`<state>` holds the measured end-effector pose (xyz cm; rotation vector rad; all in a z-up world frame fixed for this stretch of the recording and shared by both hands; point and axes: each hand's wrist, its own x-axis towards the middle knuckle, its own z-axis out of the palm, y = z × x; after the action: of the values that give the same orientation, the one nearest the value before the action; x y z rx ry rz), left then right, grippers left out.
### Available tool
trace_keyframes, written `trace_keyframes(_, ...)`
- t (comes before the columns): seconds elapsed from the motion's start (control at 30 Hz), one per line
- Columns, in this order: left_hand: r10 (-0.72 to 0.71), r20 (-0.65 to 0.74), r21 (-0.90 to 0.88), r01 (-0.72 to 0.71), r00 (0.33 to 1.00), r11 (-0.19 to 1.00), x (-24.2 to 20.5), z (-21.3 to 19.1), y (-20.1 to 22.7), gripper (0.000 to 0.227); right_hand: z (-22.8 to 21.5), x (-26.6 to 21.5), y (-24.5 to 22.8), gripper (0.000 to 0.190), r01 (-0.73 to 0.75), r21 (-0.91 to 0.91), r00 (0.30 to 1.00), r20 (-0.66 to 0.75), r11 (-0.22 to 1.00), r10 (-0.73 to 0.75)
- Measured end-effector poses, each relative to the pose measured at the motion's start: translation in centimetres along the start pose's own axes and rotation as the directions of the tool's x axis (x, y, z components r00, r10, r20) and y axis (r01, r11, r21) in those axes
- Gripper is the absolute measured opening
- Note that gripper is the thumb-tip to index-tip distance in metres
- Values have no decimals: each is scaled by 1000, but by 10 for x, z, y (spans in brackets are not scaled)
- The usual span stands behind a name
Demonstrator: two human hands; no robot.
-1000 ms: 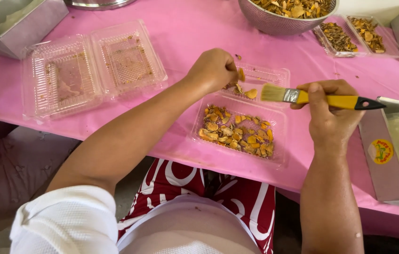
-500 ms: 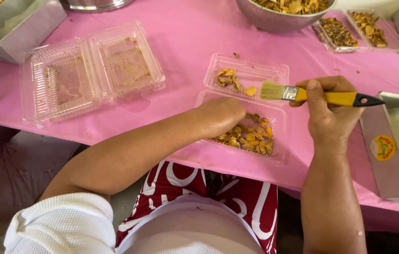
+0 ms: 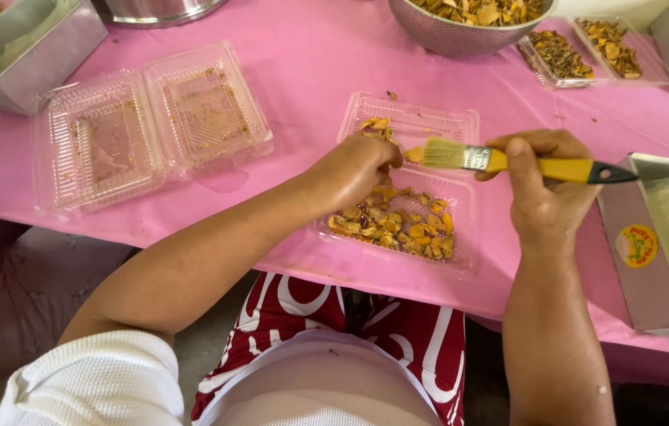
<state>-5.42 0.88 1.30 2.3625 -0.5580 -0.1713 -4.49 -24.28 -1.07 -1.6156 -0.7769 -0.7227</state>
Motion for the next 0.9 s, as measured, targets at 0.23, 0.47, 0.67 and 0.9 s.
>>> trace_keyframes(0.23,-113,-230,-303,40,967,952,12,-5,-23,32,24,-7,-1,13,-49,-38,976,211,998,56)
trace_keyframes(0.47,-65,-185,-542,-46,981,839,-1,-10,-14,37,15,-1,1,17,17,52,999,42,999,-19)
trace_keyframes(0.67,48,-320,-465,-201,946,862,13,-18,-22,31,9,-9,7,10,-83,-118,984,147,990,100)
trace_keyframes(0.9,-42,-172,58,52,984,997,40,-33,12,27,7,-5,-2,18,-110,-115,993,36,987,115)
